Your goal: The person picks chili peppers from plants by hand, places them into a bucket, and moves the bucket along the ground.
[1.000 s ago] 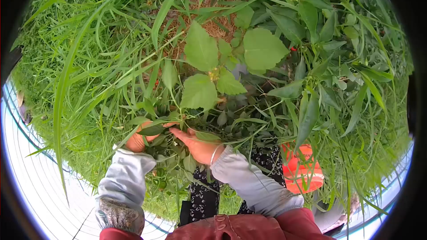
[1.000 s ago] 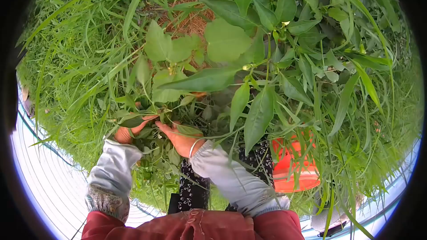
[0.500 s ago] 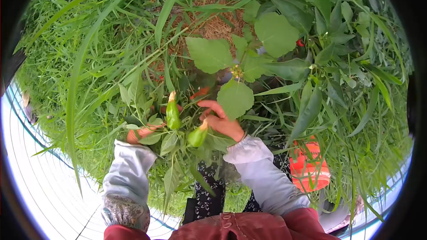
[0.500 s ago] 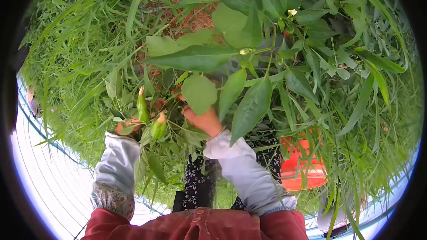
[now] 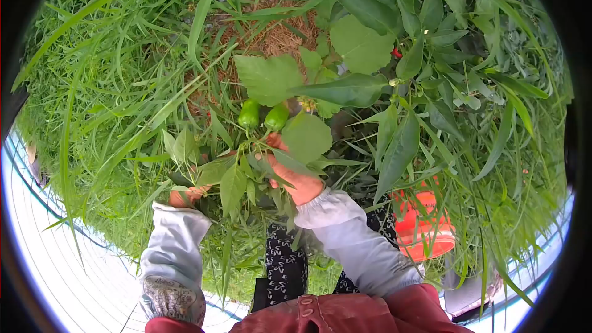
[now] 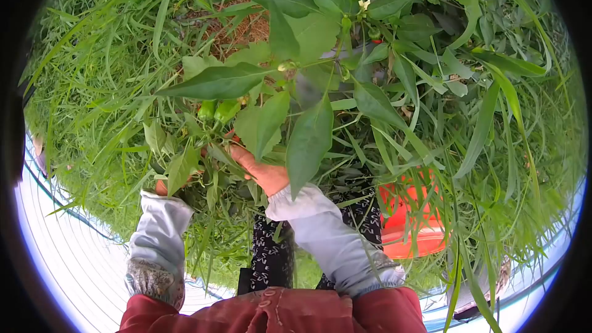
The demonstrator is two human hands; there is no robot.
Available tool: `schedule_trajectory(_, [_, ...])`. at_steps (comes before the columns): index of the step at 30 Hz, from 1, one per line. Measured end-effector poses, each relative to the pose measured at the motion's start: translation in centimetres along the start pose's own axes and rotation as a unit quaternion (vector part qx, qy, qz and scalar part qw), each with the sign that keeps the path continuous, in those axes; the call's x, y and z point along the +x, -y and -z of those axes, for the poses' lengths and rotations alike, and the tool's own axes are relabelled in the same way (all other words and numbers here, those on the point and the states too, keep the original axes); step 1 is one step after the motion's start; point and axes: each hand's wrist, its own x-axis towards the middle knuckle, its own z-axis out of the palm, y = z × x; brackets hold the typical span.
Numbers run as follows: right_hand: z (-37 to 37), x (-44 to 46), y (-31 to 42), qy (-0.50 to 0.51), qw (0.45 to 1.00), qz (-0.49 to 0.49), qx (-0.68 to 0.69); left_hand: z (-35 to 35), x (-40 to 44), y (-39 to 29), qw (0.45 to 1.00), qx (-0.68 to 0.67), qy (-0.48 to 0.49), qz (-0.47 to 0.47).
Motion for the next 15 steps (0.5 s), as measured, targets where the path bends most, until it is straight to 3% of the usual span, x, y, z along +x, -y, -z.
schedule_trajectory(2, [1.1,0.3,-1.4,0.000,0.999,0.020,-0.039,0.1,-0.3,0.4,1.000,0.004,-0.014,0.009])
schedule_trajectory(5, [1.7,0.2,-1.1,-0.013,0.974,-0.013,-0.225,0.3,-0.9,0.7,0.998,0.006,-0.063,0.013])
schedule_trajectory(8, [-0.3,-0.2,1.2,-0.029,0.986,-0.003,-0.166,-0.2,-0.6,0.2,0.987,-0.087,-0.134,-0.030])
schedule_trajectory(9, [-0.6,-0.2,1.6,-0.039,0.993,-0.002,-0.111,0.3,-0.3,-1.0,0.986,-0.059,-0.154,0.002])
schedule_trajectory(10, [-1.1,-0.5,1.9,-0.060,0.995,0.058,-0.055,-0.8,0.0,-1.9,0.975,-0.109,-0.187,-0.039])
schedule_trajectory(11, [-0.7,-1.0,2.4,-0.053,0.996,0.055,-0.040,-1.9,0.1,-2.8,0.959,-0.161,-0.220,-0.078])
schedule_trajectory(14, [0.8,-3.0,4.0,-0.038,0.999,0.019,-0.013,-5.7,0.7,-5.6,0.931,-0.070,-0.329,-0.144])
schedule_trajectory(15, [1.2,-3.9,5.1,-0.048,0.997,0.054,-0.039,-6.2,0.9,-6.2,0.935,-0.050,-0.332,-0.116])
